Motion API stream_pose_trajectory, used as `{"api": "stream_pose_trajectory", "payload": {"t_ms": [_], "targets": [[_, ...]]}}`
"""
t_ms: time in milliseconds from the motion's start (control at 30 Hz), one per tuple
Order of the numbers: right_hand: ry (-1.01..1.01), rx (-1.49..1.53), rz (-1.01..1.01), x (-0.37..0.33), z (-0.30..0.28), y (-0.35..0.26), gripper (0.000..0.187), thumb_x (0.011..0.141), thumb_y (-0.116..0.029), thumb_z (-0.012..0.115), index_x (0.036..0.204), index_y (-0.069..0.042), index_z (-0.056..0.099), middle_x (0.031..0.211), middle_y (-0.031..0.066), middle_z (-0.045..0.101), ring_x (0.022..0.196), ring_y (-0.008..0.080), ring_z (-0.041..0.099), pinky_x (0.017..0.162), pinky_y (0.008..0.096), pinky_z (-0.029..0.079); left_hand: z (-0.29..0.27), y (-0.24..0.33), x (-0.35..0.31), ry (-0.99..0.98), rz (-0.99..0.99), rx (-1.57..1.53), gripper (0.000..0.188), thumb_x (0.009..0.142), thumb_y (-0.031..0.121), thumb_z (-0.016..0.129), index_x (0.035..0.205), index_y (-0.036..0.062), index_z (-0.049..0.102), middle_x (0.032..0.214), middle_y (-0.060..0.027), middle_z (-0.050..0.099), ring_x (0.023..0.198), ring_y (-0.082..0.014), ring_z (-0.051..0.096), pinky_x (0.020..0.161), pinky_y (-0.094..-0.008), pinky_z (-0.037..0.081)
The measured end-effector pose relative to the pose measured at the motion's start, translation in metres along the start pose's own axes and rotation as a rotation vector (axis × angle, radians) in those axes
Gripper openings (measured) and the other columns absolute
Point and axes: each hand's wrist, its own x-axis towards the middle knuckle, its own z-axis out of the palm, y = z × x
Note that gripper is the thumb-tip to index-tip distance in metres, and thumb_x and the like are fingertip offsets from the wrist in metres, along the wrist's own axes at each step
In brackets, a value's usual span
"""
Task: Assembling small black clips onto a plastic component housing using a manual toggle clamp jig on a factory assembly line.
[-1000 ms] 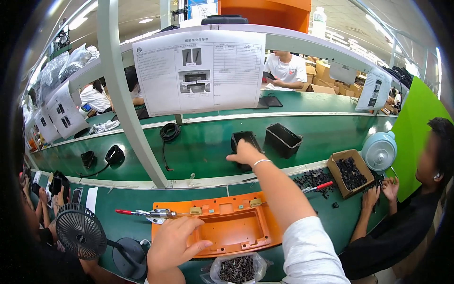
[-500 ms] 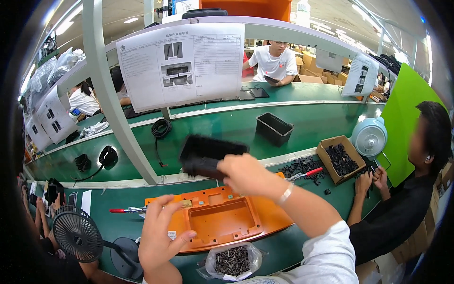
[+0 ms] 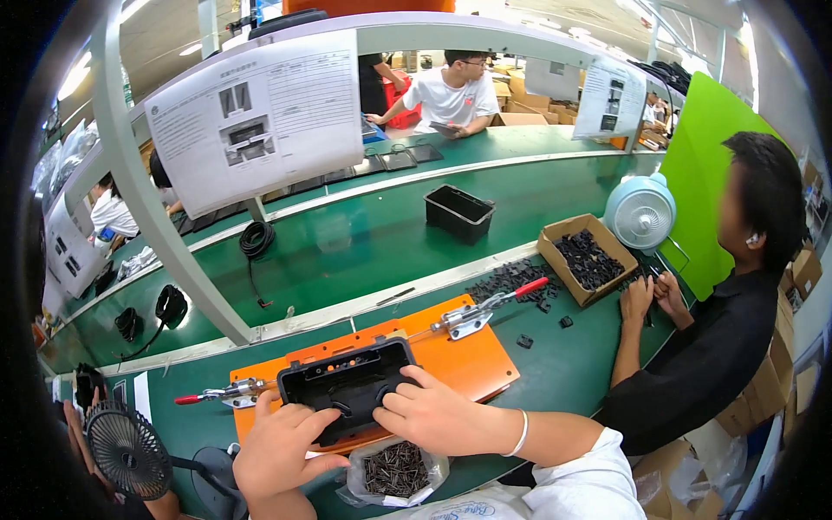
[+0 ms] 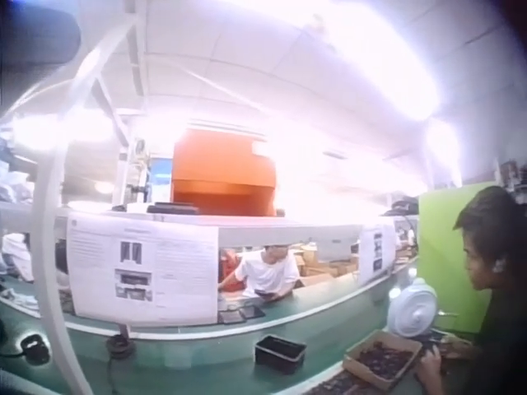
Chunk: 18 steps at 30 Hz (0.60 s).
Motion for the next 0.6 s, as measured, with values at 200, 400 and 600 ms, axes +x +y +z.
{"api": "stream_pose_trajectory", "payload": {"t_ms": [200,400,600], "targets": [[0.051,0.154,0.016,-0.008,0.010,0.006,0.034,0.077,-0.006,0.059,0.111,-0.003,0.057,0.086,0.0064,0.051,0.092,0.0222,0.057,0.105,0.0475,0.033,0.007,-0.004,0.001,-0.055,0.003,0.080,0.032,0.069,0.028,0.077,0.095,0.0122,0.065,0.076,-0.0017,0.063,0.079,-0.0218,0.061,0.092,-0.0501,0.032],[0.161,0.320,0.181,-0.019,-0.003,0.017,0.036,0.080,-0.017,0.069,0.114,-0.007,0.060,0.099,0.0077,0.059,0.098,0.0247,0.057,0.101,0.0423,0.037,0.021,-0.016,0.011,-0.156,-0.120,-0.080,0.033,0.071,0.027,0.077,0.096,0.0087,0.064,0.081,-0.0032,0.064,0.086,-0.0241,0.061,0.102,-0.0529,0.030],[0.428,0.005,1.211,-0.112,-0.025,0.082,0.028,0.071,-0.023,0.078,0.088,-0.002,0.068,0.084,0.0143,0.066,0.076,0.0302,0.065,0.067,0.0389,0.052,0.007,-0.010,0.012,-0.078,-0.061,-0.078,0.050,0.069,0.035,0.078,0.106,0.0071,0.061,0.089,-0.0053,0.063,0.089,-0.0264,0.061,0.101,-0.0544,0.032]]}}
